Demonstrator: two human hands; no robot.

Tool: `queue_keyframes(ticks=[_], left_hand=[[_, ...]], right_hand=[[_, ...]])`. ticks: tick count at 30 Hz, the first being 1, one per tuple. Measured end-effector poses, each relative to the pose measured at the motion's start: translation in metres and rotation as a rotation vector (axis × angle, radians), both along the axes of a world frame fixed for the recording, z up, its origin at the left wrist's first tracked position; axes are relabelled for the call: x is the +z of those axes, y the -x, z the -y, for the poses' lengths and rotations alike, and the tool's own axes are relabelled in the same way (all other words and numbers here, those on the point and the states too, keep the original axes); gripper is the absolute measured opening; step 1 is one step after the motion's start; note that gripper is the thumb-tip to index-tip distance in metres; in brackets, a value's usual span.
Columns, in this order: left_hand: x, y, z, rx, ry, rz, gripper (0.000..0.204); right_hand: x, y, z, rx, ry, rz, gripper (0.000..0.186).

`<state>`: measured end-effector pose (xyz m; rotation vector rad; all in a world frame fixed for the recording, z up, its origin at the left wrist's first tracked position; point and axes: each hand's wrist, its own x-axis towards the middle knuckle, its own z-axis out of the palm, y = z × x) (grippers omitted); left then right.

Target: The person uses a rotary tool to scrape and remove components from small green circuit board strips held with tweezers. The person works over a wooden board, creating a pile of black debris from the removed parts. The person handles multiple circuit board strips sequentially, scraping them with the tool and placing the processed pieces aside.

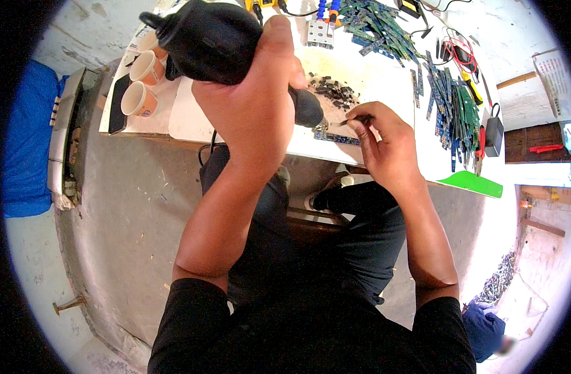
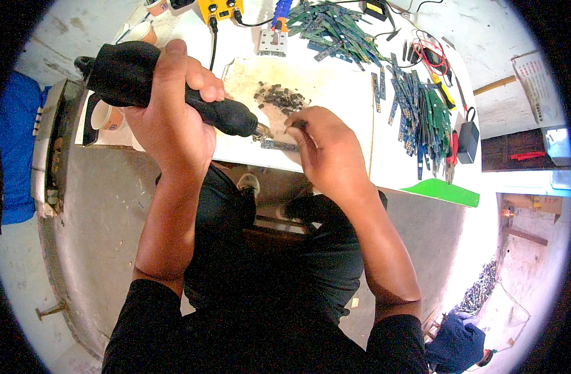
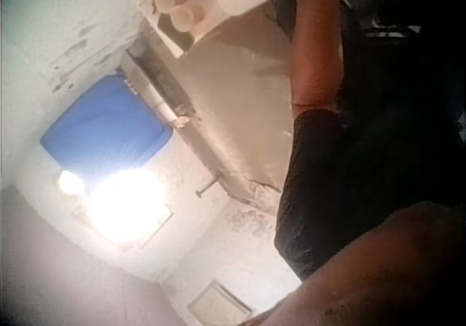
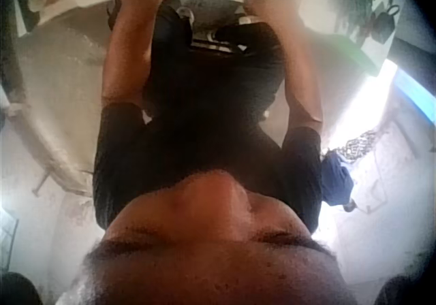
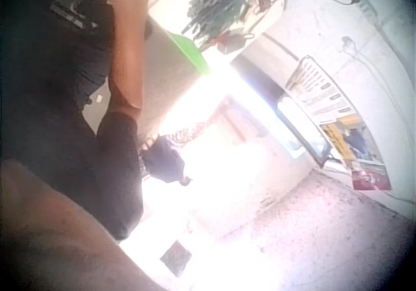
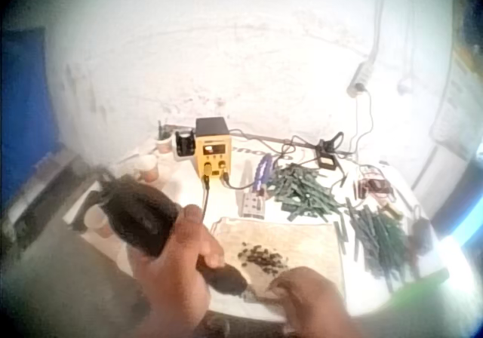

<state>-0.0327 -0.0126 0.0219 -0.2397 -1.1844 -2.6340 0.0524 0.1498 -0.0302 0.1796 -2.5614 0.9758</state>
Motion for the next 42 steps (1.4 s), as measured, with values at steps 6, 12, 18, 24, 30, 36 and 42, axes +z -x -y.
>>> queue_keyframes(ticks=[6, 12, 18, 24, 30, 36, 42], left_hand=[[0.020, -0.009, -0.001, -0.014, -0.010, 0.035, 0.014], [0.000, 0.002, 0.000, 0.046, 0.039, -0.043, 0.016], [0.005, -0.004, 0.004, -0.016, 0.011, -0.045, 0.020], [0.024, -0.015, 0.002, -0.061, 0.032, 0.126, 0.021], [0.001, -0.004, 0.004, -0.021, 0.038, -0.007, 0.018], [0.004, -0.004, 0.004, -0.013, 0.135, -0.052, 0.016], [0.007, -0.006, 0.003, -0.007, 0.146, -0.030, 0.015]], right_hand=[[-0.001, -0.002, 0.003, -0.184, 0.044, -0.018, 0.011], [-0.002, -0.009, 0.004, -0.136, 0.136, 0.039, 0.010], [-0.001, -0.014, 0.010, 0.033, 0.090, 0.063, 0.009], [-0.003, -0.013, 0.008, 0.051, 0.061, 0.064, 0.009], [-0.005, -0.013, 0.006, 0.059, 0.027, 0.063, 0.009], [-0.007, -0.011, 0.006, 0.093, 0.027, 0.028, 0.009], [-0.008, -0.011, 0.006, 0.102, 0.027, 0.026, 0.008]])
